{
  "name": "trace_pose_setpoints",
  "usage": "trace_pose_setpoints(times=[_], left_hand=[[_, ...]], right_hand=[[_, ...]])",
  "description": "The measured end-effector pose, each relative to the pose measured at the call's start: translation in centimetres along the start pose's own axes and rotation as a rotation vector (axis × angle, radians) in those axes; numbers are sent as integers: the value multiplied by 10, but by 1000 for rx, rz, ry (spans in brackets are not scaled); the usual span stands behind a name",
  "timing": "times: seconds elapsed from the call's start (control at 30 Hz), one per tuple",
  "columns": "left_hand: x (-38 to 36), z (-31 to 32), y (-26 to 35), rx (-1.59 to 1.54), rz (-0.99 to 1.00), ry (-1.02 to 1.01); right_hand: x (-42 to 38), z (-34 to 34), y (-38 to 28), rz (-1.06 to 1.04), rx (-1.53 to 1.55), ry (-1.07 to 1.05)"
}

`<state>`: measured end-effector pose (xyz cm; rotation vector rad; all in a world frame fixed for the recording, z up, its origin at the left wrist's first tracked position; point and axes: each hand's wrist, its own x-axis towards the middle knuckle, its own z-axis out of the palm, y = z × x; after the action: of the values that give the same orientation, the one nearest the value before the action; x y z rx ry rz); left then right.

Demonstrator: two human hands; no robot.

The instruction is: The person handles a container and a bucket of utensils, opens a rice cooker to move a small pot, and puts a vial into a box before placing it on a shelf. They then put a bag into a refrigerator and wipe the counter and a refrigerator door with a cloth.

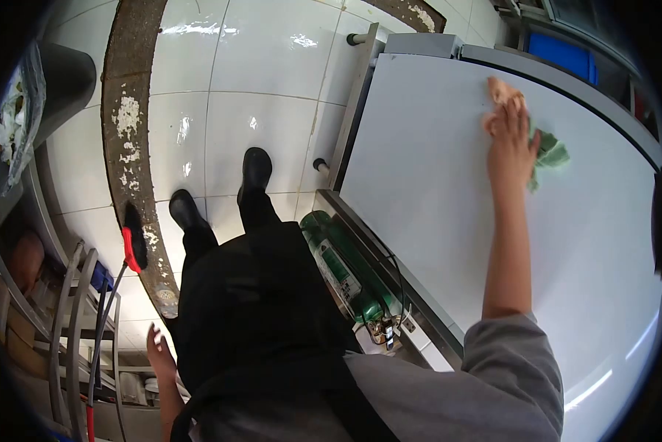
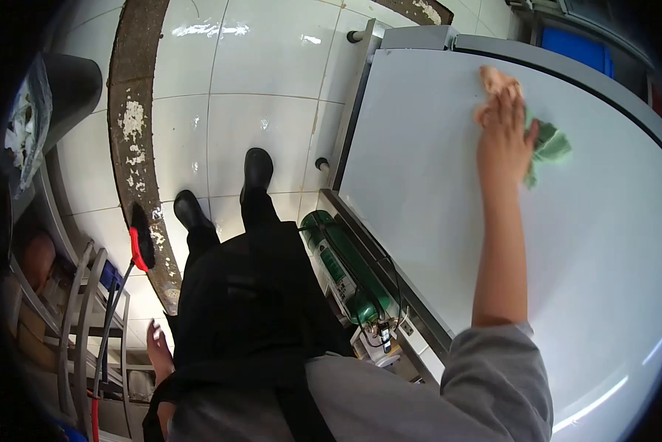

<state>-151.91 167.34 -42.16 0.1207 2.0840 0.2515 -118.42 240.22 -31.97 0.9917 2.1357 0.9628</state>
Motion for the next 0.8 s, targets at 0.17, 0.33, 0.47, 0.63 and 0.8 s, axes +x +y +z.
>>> trace_pose_setpoints(times=[0.17,0.33,0.47,0.63,0.8], left_hand=[[12,5,52,-147,30,-3],[8,-9,-80,35,-17,85],[7,-17,-136,182,-175,125],[-8,-30,-108,82,-116,140],[-15,-20,-177,500,-67,138]], right_hand=[[51,45,-58,144,402,-82],[-13,-10,26,-198,92,-17],[20,7,-1,-241,10,-39],[27,-7,-14,-185,91,-125],[-20,-20,34,-281,119,156]])
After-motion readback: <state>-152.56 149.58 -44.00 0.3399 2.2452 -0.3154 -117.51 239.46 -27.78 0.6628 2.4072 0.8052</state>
